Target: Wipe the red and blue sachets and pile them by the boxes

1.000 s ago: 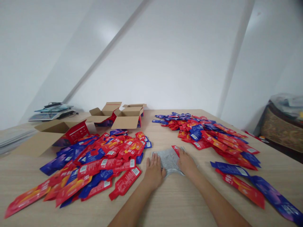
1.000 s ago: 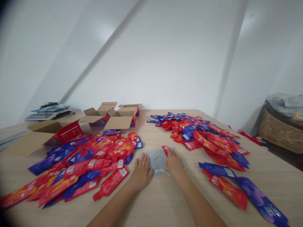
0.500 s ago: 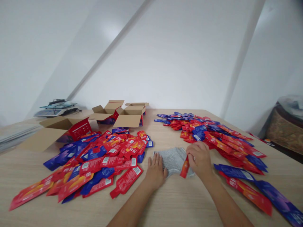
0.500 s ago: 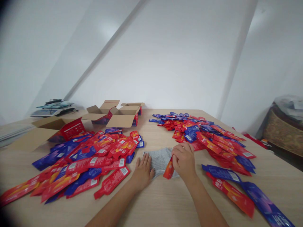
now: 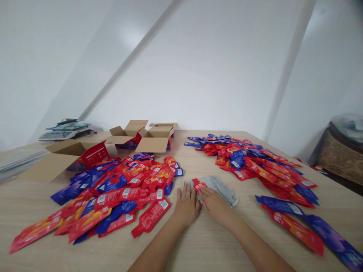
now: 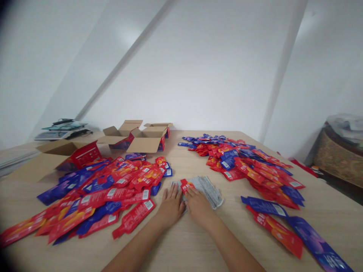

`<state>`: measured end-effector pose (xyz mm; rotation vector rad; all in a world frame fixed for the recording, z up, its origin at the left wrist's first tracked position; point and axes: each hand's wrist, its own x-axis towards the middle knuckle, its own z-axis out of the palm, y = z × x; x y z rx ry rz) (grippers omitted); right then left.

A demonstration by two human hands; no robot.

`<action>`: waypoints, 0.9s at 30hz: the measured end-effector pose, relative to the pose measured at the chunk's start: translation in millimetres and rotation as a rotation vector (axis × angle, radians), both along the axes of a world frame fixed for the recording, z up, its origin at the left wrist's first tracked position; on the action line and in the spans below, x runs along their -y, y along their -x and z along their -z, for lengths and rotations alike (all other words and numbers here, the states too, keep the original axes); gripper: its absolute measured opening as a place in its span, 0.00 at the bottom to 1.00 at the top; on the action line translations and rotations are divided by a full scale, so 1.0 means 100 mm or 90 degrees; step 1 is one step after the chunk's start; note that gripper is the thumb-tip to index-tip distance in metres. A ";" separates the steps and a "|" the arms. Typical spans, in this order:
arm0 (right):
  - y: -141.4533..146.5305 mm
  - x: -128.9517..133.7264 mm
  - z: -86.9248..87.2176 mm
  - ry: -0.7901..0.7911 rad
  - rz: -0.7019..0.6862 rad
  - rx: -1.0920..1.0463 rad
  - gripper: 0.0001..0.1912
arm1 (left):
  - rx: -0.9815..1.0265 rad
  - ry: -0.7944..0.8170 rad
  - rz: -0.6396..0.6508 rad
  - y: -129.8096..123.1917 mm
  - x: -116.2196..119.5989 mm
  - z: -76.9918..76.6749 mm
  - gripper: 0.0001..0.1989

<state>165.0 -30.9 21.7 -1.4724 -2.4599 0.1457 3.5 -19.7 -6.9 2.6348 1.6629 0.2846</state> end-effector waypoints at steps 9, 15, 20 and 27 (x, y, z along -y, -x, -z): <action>-0.01 0.18 -0.28 0.058 0.124 0.111 0.17 | -0.024 0.012 -0.027 -0.01 0.01 -0.03 0.31; -0.06 0.03 -0.19 0.002 0.171 0.015 0.23 | -0.018 -0.001 -0.022 -0.01 0.00 -0.02 0.31; -0.36 -0.23 -0.01 -0.014 0.284 -0.190 0.28 | -0.041 0.013 -0.025 0.00 -0.01 0.00 0.31; -0.36 -0.37 0.17 -0.006 0.183 -0.461 0.28 | -0.042 0.013 -0.022 -0.01 0.01 -0.04 0.31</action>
